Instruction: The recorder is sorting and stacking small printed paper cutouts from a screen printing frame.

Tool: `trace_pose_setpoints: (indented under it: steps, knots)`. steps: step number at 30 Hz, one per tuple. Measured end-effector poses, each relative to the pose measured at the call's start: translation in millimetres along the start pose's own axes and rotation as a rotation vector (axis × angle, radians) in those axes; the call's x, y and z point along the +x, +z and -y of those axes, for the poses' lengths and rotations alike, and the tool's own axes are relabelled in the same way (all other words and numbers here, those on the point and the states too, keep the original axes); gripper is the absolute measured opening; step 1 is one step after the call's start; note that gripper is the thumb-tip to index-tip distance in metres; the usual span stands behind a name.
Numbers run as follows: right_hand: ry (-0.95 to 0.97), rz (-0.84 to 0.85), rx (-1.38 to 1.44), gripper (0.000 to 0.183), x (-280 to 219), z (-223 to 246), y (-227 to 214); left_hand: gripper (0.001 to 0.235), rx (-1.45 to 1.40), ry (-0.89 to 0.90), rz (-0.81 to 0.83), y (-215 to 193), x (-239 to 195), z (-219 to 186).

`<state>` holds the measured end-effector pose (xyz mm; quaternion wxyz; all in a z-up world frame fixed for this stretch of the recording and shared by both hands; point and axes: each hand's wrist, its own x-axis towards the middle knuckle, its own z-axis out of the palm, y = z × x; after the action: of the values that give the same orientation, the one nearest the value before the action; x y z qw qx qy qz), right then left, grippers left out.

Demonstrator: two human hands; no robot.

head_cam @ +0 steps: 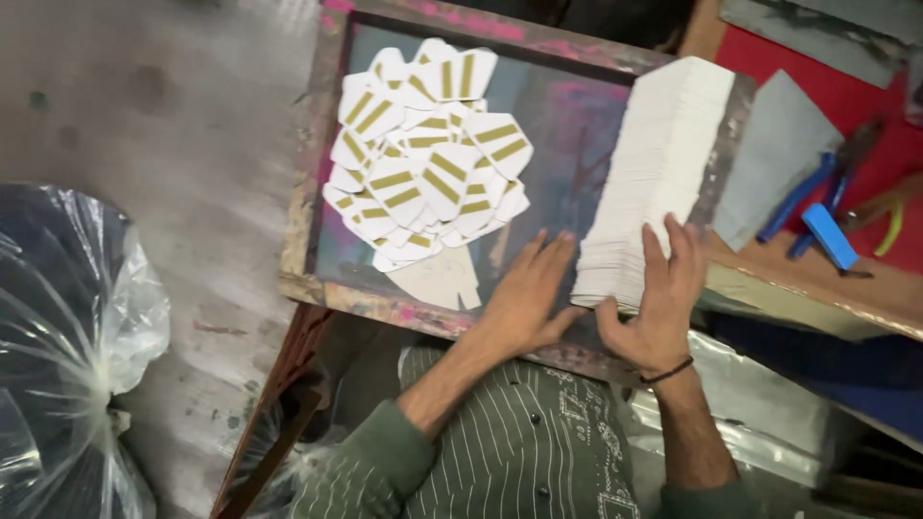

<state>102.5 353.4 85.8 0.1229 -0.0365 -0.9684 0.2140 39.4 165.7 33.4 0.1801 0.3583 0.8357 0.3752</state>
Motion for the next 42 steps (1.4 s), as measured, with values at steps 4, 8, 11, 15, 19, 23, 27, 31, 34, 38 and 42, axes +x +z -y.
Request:
trace_pose_setpoints:
  steps: [4, 8, 11, 15, 19, 23, 27, 31, 34, 38, 42]
  knots:
    - [-0.027, 0.012, 0.267, 0.051, 60.0, 45.1, 55.7, 0.071, -0.181, -0.111, -0.107, -60.0, -48.5, 30.0]
    - [-0.127, -0.035, 0.196, 0.034, 116.5, 6.8, 161.8, 0.054, -0.382, -0.266, -0.266, -105.5, -84.9, 57.6]
    - [-0.028, -0.09, 0.128, 0.027, 121.6, 65.9, 135.1, 0.057, -0.704, -0.307, -0.332, -116.2, -97.3, 98.3]
    - [-0.267, 0.21, -0.179, 0.033, 67.5, 173.7, 120.3, 0.072, -1.469, -0.365, -0.335, -123.8, -102.7, 125.3]
    - [-0.154, 0.26, 0.227, 0.041, 94.1, 169.9, 123.0, 0.072, -1.611, -0.402, -0.378, -128.3, -115.3, 156.6]
    - [-0.155, 0.0, 0.022, 0.034, 105.7, 138.4, 115.3, 0.071, -0.999, -0.247, -0.484, -147.7, -112.9, 157.4]
    - [0.098, 0.285, 0.2, 0.019, 63.2, 170.2, 136.3, 0.088, -0.453, 0.094, -0.459, -167.9, -107.7, 147.0]
    - [0.175, 0.48, 0.445, 0.026, 135.3, 242.6, 148.9, 0.085, -0.689, -0.029, -0.376, -149.2, -115.6, 175.7]
    - [-0.216, 0.062, -0.104, 0.037, 181.7, 204.4, 193.9, 0.067, -1.298, -0.332, -0.355, -158.7, -123.5, 190.3]
    - [-0.317, 0.092, -0.182, 0.035, 195.9, 184.8, 189.6, 0.052, -1.816, -0.37, -0.318, -154.3, -133.9, 214.5]
    - [-0.249, 0.352, -0.015, 0.041, 159.3, 219.6, 174.4, 0.065, -2.175, -0.271, -0.031, -186.6, -137.0, 219.7]
